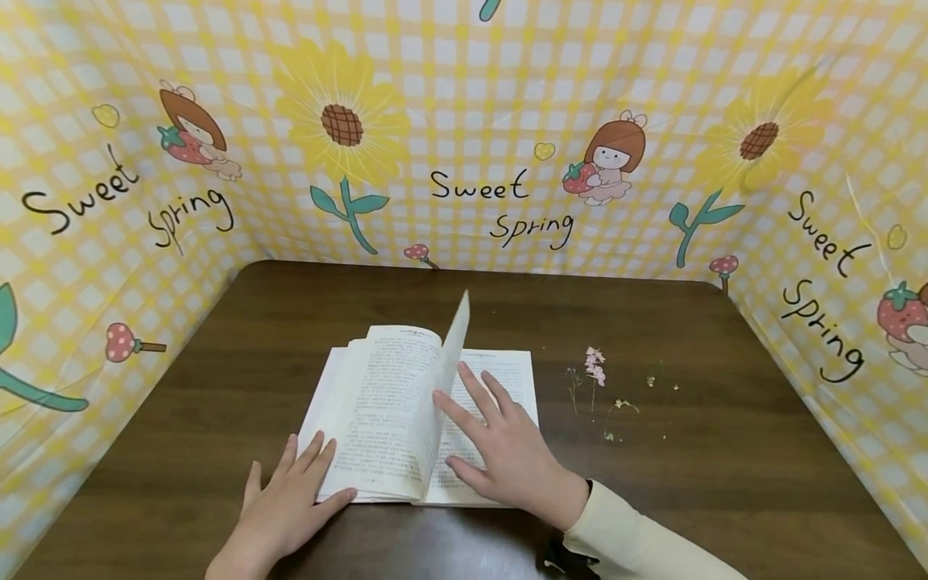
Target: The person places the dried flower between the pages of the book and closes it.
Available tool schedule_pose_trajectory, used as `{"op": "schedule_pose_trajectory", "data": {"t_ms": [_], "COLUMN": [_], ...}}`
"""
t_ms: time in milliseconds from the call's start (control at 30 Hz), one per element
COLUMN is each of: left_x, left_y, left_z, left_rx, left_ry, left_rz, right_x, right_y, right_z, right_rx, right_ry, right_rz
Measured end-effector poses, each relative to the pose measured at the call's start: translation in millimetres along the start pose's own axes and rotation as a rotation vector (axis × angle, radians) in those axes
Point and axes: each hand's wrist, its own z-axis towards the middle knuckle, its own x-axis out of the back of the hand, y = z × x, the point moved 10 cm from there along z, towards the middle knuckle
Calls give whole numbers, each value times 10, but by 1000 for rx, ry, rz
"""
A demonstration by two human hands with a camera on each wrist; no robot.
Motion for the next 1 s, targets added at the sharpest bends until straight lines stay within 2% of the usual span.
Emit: {"op": "schedule_pose_trajectory", "data": {"t_ms": [133,367,533,733,1000], "left_x": [-23,-92,-80,-74,-40], "left_y": [-28,-57,-39,-40,-51], "left_z": [-6,-21,-12,6,4], "left_rx": [10,26,23,26,16], "left_ry": [-13,-36,-20,-16,9], "left_rz": [10,3,10,-4,-5], "right_x": [46,157,204,146,-11], "right_y": [-9,-8,41,97,217], "right_z": [-34,-123,-210,-434,-756], "right_rx": [23,49,41,39,-16], "right_ry": [14,89,97,-13,-279], "right_rz": [25,45,23,-24,-88]}}
